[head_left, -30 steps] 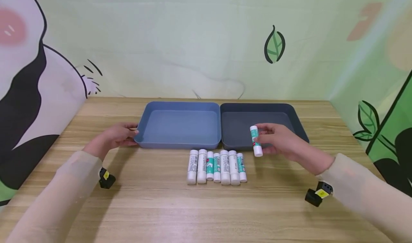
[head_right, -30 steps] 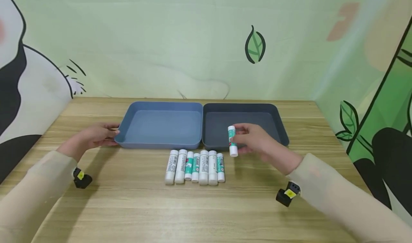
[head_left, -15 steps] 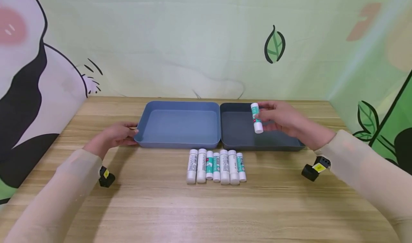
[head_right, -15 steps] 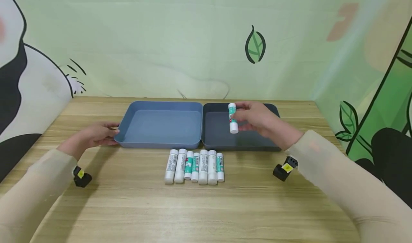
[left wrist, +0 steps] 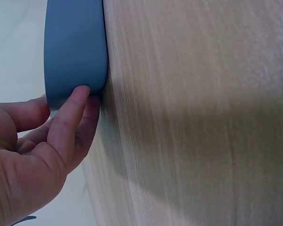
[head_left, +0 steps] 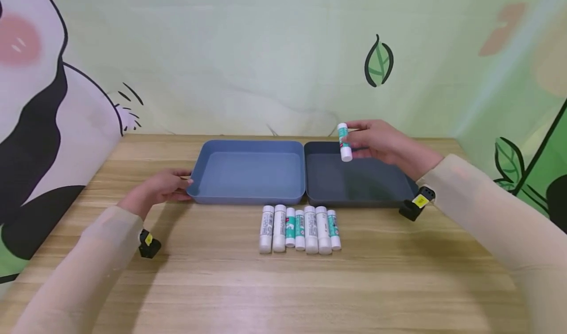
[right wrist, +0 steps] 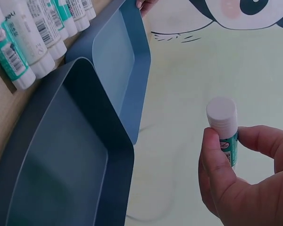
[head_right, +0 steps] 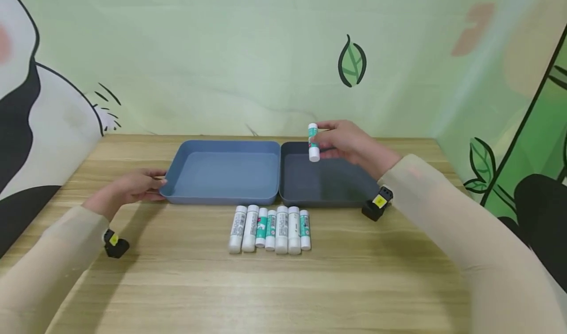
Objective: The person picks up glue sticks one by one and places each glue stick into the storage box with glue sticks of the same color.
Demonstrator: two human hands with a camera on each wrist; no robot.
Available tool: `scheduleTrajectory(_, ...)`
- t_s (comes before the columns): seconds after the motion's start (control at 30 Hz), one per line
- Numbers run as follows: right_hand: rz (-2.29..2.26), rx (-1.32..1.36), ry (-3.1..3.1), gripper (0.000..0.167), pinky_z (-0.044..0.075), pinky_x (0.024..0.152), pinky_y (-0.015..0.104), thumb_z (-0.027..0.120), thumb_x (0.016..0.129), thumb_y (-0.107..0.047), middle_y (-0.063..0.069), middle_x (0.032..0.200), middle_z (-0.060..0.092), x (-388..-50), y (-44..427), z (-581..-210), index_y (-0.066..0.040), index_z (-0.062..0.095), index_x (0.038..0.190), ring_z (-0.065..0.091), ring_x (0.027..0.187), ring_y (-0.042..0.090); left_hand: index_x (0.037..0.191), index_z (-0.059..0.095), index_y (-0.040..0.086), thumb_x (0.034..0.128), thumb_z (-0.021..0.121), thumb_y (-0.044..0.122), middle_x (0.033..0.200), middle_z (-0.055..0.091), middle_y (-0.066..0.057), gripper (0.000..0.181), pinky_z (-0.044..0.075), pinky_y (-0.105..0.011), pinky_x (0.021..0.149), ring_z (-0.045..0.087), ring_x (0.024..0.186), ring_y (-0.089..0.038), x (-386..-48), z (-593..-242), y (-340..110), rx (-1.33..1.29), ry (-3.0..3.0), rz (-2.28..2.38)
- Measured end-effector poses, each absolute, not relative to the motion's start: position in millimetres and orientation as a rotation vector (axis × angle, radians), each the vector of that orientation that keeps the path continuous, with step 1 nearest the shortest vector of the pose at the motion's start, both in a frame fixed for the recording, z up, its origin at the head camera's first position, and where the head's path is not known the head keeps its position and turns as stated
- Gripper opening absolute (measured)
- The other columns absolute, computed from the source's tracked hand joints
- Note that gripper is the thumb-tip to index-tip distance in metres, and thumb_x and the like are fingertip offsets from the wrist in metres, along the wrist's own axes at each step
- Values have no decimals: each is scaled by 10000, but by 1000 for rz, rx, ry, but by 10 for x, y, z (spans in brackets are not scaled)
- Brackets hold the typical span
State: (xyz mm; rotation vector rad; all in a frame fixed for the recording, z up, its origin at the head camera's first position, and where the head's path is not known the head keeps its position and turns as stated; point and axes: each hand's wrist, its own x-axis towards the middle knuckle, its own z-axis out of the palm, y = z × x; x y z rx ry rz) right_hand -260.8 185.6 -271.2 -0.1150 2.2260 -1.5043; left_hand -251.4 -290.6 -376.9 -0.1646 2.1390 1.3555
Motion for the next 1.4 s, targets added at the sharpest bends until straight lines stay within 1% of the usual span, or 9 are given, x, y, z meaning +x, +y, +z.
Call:
scheduleTrajectory(0.17, -1529, -105, 2193, 634, 611, 772, 165, 527, 1046, -141, 106, 1250, 530, -2717, 1766, -2765, -6, 266, 1607, 604, 895, 59, 1611, 13, -58, 1103, 367, 67, 1623, 190, -364, 632, 491, -385, 1138, 507, 1286, -250, -2502, -3756, -2932, -177, 2141, 1358)
scheduleTrajectory(0.4, -1546, -78, 2167, 637, 622, 760, 181, 536, 1046, -122, 126, 1257, 519, -2832, 1681, -2861, -15, 261, 1611, 606, 882, 69, 1611, 28, -59, 1099, 375, 59, 1620, 221, -366, 629, 518, -362, 1113, 579, 1170, -162, -2486, -3743, -2931, -176, 2143, 1363)
scheduleTrajectory(0.5, -1542, -67, 2169, 635, 625, 766, 192, 539, 1046, -121, 146, 1286, 510, -2883, 1649, -2909, -24, 267, 1611, 601, 894, 86, 1612, 32, -55, 1099, 374, 59, 1622, 220, -366, 627, 524, -358, 1108, 575, 1183, -172, -2487, -3741, -2929, -177, 2150, 1359)
scheduleTrajectory(0.63, -1523, -54, 2179, 626, 624, 761, 193, 537, 1048, -116, 170, 1337, 485, -2950, 1621, -2989, -32, 275, 1610, 575, 928, 114, 1615, 39, -46, 1101, 379, 68, 1629, 216, -359, 627, 484, -390, 1142, 555, 1225, -196, -2495, -3745, -2913, -185, 2144, 1361)
scheduleTrajectory(0.8, -1528, -37, 2154, 622, 617, 744, 183, 532, 1046, -90, 159, 1329, 491, -3013, 1578, -3107, -25, 274, 1609, 575, 930, 107, 1617, 37, -41, 1102, 378, 69, 1632, 211, -354, 628, 436, -423, 1171, 554, 1223, -186, -2510, -3758, -2909, -183, 2127, 1372)
scheduleTrajectory(1.07, -1532, -1, 2126, 618, 623, 764, 194, 534, 1048, -86, 209, 1449, 466, -3122, 1485, -3281, -31, 279, 1609, 582, 1089, 186, 1618, 31, -36, 1101, 378, 71, 1621, 228, -355, 632, 530, -351, 1106, 603, 1078, -93, -2539, -3749, -2938, -173, 2140, 1360)
scheduleTrajectory(1.17, -1533, -5, 2113, 623, 614, 747, 182, 526, 1044, -70, 218, 1437, 473, -3157, 1448, -3356, -20, 269, 1609, 593, 1041, 164, 1619, 30, -34, 1101, 380, 71, 1623, 229, -354, 634, 548, -334, 1085, 608, 1088, -102, -2536, -3737, -2934, -177, 2144, 1360)
scheduleTrajectory(1.3, -1520, 1, 2093, 619, 597, 709, 174, 507, 1037, -36, 193, 1341, 510, -3192, 1409, -3475, 5, 261, 1604, 591, 931, 118, 1619, 23, -32, 1102, 380, 71, 1628, 221, -355, 637, 511, -363, 1121, 595, 1172, -159, -2523, -3736, -2920, -194, 2130, 1360)
scheduleTrajectory(1.4, -1509, 25, 2086, 622, 594, 703, 181, 508, 1032, -24, 177, 1314, 519, -3220, 1386, -3549, 9, 261, 1602, 590, 952, 135, 1619, 23, -34, 1102, 377, 71, 1628, 221, -354, 635, 490, -374, 1138, 570, 1227, -195, -2515, -3733, -2904, -194, 2126, 1361)
